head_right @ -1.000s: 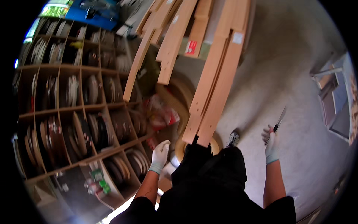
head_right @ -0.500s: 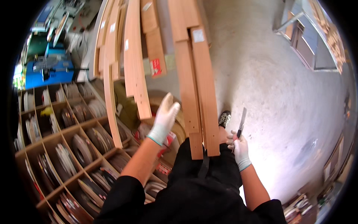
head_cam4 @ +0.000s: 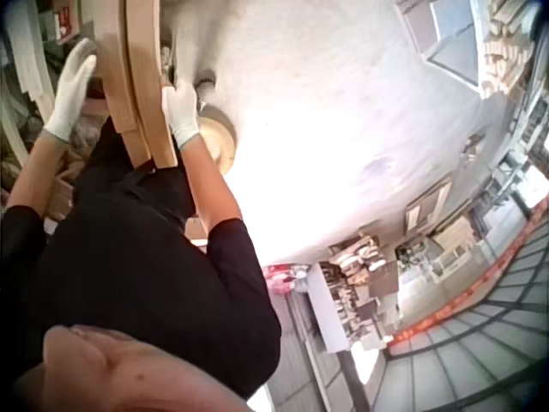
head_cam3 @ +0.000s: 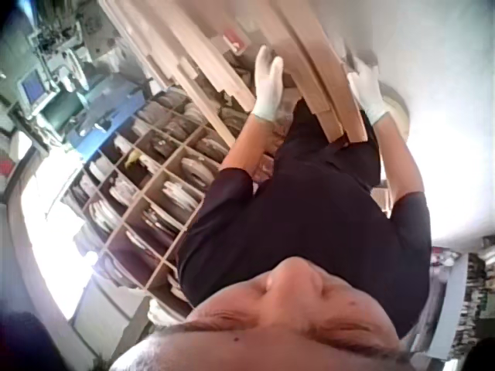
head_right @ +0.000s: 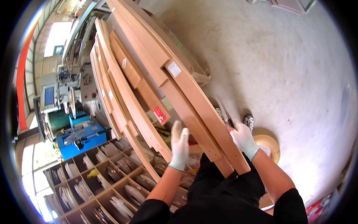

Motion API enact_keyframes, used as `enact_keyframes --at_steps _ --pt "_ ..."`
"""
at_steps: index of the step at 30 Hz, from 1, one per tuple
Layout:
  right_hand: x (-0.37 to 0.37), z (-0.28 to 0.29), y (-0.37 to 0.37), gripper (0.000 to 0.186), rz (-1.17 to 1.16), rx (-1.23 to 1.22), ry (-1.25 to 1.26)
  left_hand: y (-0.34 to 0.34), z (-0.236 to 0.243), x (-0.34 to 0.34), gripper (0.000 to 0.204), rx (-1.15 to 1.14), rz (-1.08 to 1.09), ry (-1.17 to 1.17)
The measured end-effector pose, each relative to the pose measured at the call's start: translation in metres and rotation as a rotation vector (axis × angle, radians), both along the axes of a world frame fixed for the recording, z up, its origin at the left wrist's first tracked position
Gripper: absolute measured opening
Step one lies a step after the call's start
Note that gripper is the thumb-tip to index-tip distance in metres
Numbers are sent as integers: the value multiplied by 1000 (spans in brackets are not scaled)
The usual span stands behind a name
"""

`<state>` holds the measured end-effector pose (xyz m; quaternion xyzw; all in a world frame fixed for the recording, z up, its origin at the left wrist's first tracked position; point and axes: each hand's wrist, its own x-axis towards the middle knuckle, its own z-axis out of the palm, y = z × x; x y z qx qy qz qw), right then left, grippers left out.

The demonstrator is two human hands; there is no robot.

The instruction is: The person picks up a wooden board and moves it near a large machine, then uses a hand tool to scrape the edges of a wooden component.

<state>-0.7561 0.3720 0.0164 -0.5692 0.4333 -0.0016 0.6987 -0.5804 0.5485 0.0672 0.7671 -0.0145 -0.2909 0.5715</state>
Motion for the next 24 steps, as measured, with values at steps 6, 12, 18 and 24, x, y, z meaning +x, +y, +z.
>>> enact_keyframes --at_steps 6,12,18,24 --pt "11 14 20 31 -138 30 183 -79 35 232 52 330 -718 -940" --pt "-5 0 38 29 -455 90 187 -165 24 351 66 519 -1242 -1245" --pt "11 -4 39 24 -298 -157 296 -187 -4 367 71 521 -1341 -1387" --pt "7 -12 39 26 -385 22 357 -228 -11 355 34 213 -1312 -1385"
